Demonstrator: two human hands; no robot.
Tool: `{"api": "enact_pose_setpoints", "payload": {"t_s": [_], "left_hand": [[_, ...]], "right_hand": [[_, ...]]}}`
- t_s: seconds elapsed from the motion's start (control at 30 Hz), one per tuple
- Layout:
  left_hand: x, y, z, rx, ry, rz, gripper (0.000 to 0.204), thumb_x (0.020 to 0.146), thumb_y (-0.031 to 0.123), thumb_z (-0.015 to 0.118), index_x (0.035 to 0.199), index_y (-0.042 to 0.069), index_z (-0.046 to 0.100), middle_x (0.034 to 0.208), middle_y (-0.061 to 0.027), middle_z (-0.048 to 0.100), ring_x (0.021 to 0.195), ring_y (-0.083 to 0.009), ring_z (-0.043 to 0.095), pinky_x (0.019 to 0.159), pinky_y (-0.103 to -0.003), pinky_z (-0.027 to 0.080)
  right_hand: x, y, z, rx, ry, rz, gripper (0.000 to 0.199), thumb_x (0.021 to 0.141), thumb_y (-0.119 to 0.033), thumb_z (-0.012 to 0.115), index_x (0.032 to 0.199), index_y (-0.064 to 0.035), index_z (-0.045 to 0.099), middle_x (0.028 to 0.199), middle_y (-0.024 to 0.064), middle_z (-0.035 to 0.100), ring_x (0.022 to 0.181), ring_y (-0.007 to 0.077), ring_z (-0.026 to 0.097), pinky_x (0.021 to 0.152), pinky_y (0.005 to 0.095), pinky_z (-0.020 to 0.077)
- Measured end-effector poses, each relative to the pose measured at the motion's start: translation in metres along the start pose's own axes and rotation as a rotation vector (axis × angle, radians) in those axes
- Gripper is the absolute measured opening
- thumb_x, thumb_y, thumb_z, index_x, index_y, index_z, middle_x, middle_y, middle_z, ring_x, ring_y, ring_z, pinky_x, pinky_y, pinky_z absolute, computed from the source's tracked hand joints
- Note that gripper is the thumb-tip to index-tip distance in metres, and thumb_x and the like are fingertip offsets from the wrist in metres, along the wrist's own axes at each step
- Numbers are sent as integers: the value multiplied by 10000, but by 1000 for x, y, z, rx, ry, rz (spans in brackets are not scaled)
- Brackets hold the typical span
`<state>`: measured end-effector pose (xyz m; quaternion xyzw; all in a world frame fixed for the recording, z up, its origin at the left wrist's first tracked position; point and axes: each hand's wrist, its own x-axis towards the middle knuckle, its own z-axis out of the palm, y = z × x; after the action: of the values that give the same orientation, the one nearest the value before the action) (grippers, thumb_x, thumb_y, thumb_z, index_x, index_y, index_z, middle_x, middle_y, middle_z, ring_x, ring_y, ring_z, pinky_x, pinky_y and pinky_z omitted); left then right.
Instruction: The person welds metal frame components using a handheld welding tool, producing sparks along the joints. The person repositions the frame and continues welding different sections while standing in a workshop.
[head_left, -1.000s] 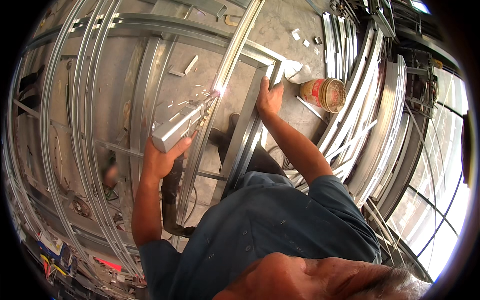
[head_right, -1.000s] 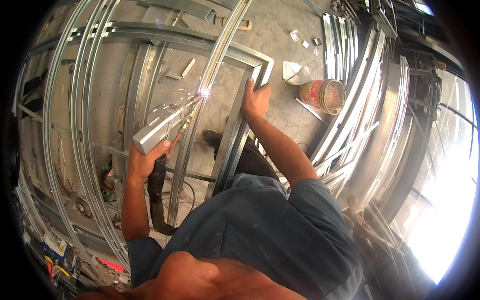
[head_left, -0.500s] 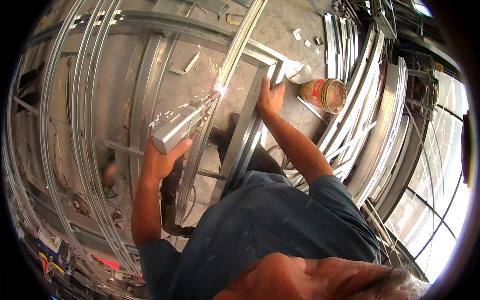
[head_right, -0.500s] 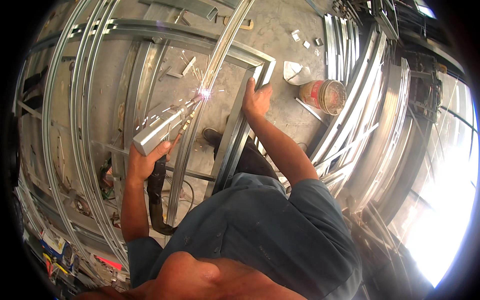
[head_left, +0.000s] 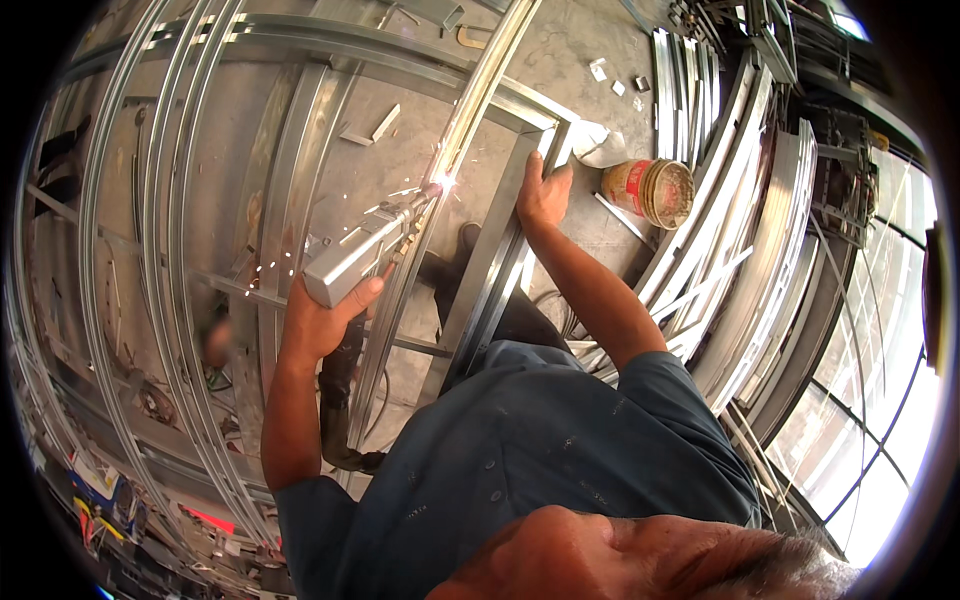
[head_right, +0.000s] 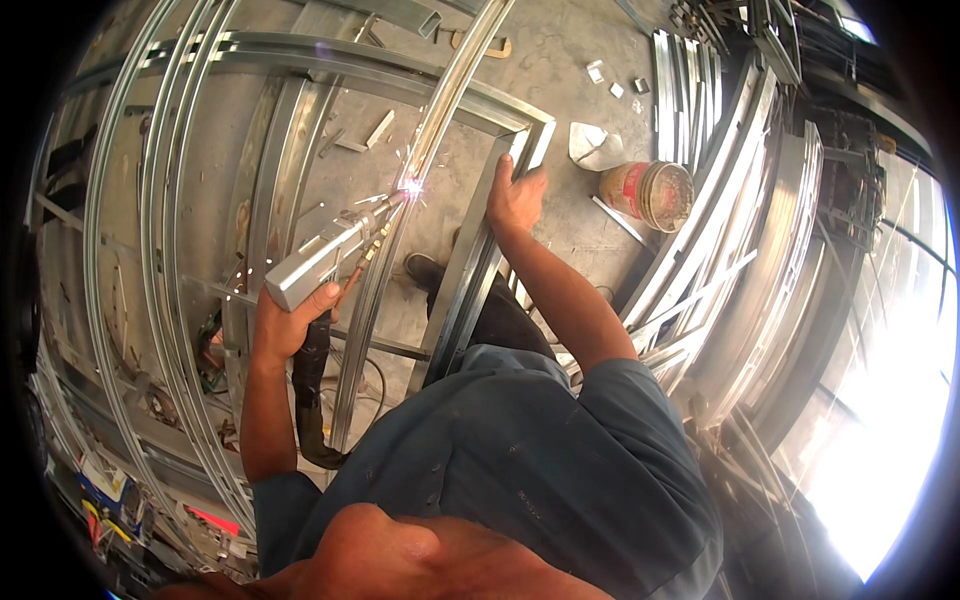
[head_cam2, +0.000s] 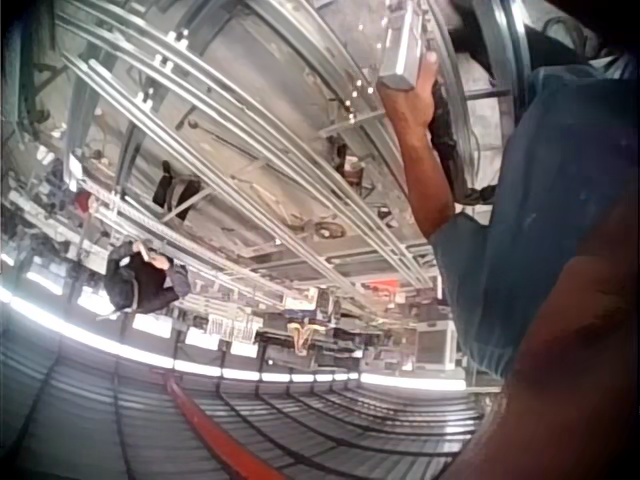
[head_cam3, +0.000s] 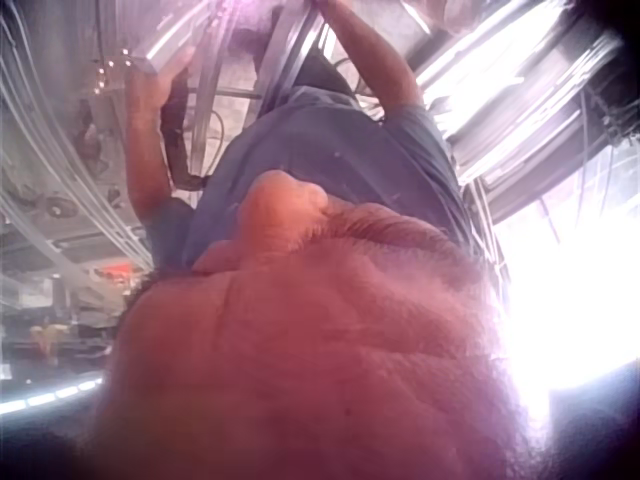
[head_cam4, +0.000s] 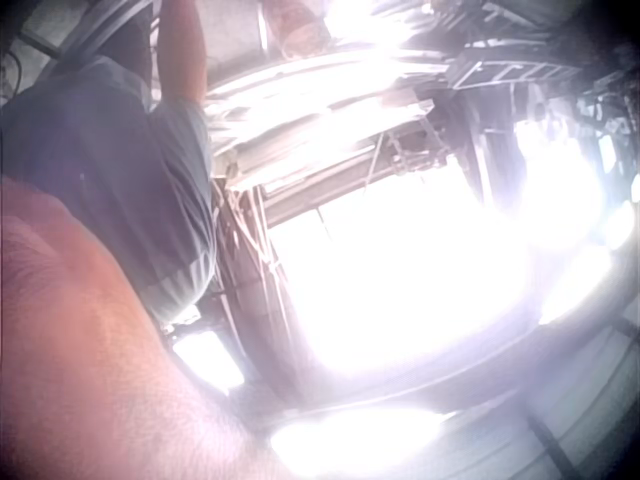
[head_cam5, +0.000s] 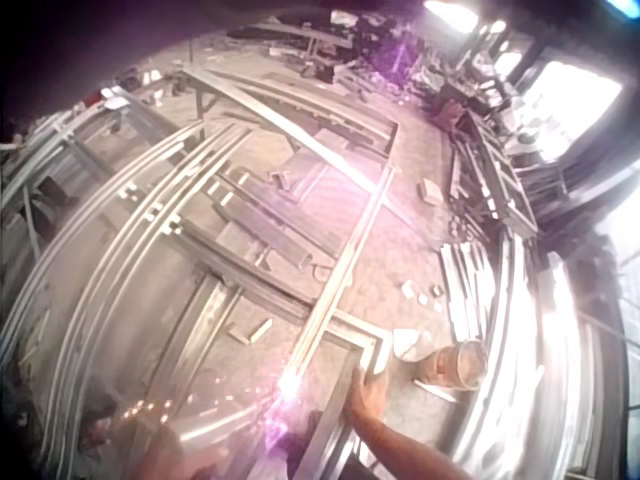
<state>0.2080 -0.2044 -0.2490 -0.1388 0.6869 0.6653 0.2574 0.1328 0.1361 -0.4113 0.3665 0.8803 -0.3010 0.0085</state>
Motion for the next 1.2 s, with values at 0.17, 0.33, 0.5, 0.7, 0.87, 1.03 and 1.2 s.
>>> {"api": "enact_pose_setpoints", "payload": {"t_s": [0.17,0.33,0.5,0.7,0.87,1.03,1.2], "left_hand": [[-1,-8,-4,75,-3,34,411,899,205,802,1171,-53,636,847,-90,688,660,-148,669,577,-290,525],[-3,-4,-3,55,-10,4,422,900,214,799,1185,-52,637,848,-81,688,673,-145,668,593,-285,522],[-5,1,-2,54,-32,-8,424,903,217,795,1191,-51,638,850,-80,688,686,-142,667,610,-278,515],[-24,8,5,118,76,96,344,888,193,791,1127,-38,705,870,-92,735,749,-149,683,681,-292,523],[-58,19,25,150,216,169,445,846,104,795,1249,-31,662,945,-109,751,894,-148,706,792,-301,549],[-76,8,75,366,286,247,544,787,74,797,1298,-16,633,1004,-161,755,881,-220,758,800,-345,579],[-73,-15,118,615,395,306,623,736,99,819,1319,7,619,987,-224,737,865,-350,760,742,-401,605]], "right_hand": [[-3,-5,-2,-2,-4,8,843,944,-625,547,1454,23,372,1406,276,499,1257,496,529,1042,541,425],[-3,-6,-2,-6,8,15,841,942,-625,548,1452,21,373,1408,271,501,1260,495,530,1043,541,425],[-3,-7,-2,-10,3,20,847,940,-628,545,1452,24,372,1416,269,496,1262,495,529,1046,541,424],[-3,-5,-5,-9,-22,28,858,941,-634,534,1455,32,364,1423,277,484,1279,491,516,1054,540,422],[-4,-6,-6,3,-24,29,863,944,-635,525,1457,39,359,1424,283,477,1286,487,509,1059,538,421],[-1,0,-3,5,-7,7,866,937,-632,541,1450,42,361,1409,277,488,1269,485,522,1046,548,428],[-3,-13,-12,11,-59,79,859,925,-621,568,1444,36,375,1403,269,495,1245,480,544,1028,555,442]]}}
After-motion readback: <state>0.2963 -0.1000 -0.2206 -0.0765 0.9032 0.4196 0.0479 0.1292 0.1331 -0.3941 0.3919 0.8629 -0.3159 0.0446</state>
